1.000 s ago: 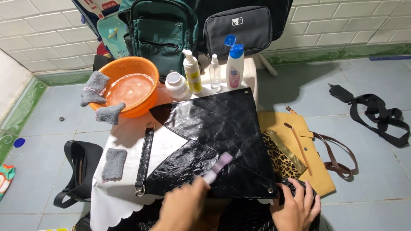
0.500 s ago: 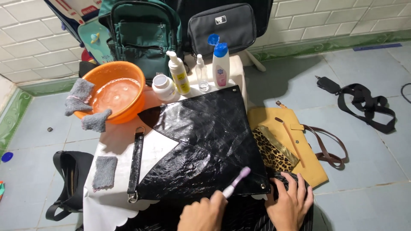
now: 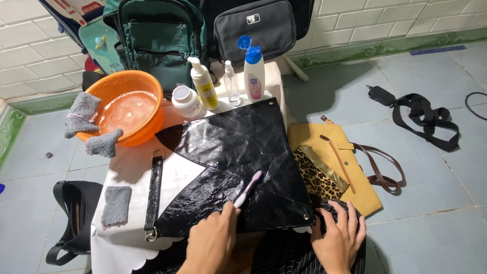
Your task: Scrubbing a black leather piece with a toothbrush and cleaning solution to remove dirt or apply treatment.
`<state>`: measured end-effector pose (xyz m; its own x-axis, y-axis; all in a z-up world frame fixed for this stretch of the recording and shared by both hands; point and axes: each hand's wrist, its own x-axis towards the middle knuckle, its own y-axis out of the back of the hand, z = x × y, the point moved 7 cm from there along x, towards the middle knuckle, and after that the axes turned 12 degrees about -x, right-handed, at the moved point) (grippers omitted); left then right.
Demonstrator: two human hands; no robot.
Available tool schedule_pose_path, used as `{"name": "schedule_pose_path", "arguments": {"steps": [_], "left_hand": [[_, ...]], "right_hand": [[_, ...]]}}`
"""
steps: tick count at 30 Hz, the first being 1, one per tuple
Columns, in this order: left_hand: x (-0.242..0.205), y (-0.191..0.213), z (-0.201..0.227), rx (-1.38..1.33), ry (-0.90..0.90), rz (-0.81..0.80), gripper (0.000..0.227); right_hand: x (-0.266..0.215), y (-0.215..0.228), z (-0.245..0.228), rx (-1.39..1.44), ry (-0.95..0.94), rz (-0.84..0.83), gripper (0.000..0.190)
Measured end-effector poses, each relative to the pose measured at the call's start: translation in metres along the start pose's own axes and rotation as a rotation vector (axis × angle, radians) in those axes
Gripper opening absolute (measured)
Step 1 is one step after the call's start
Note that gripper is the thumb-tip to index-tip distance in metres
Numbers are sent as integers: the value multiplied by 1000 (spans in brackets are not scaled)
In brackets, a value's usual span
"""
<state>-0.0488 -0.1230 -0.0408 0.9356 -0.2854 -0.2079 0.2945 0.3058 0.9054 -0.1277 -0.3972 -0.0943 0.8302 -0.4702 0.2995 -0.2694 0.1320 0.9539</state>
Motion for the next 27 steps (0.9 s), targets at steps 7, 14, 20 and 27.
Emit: {"name": "schedule_pose_path", "arguments": {"steps": [7,14,20,27], "left_hand": [[-33,-17,-64,12,165,-37,30],[-64,-26,-90,-3,246,115,28],[-68,28,-118,-134,409,220,28],[-72,27,-116,-157,367,223,27]], "right_hand": [[-2,-3,-5,-30,-2,20,37],[-7,-11,-5,-95,-49,-7,40],[-13,-23,-2,-167,-13,69,49],[-16,-31,2,-169,15,94,42]]}}
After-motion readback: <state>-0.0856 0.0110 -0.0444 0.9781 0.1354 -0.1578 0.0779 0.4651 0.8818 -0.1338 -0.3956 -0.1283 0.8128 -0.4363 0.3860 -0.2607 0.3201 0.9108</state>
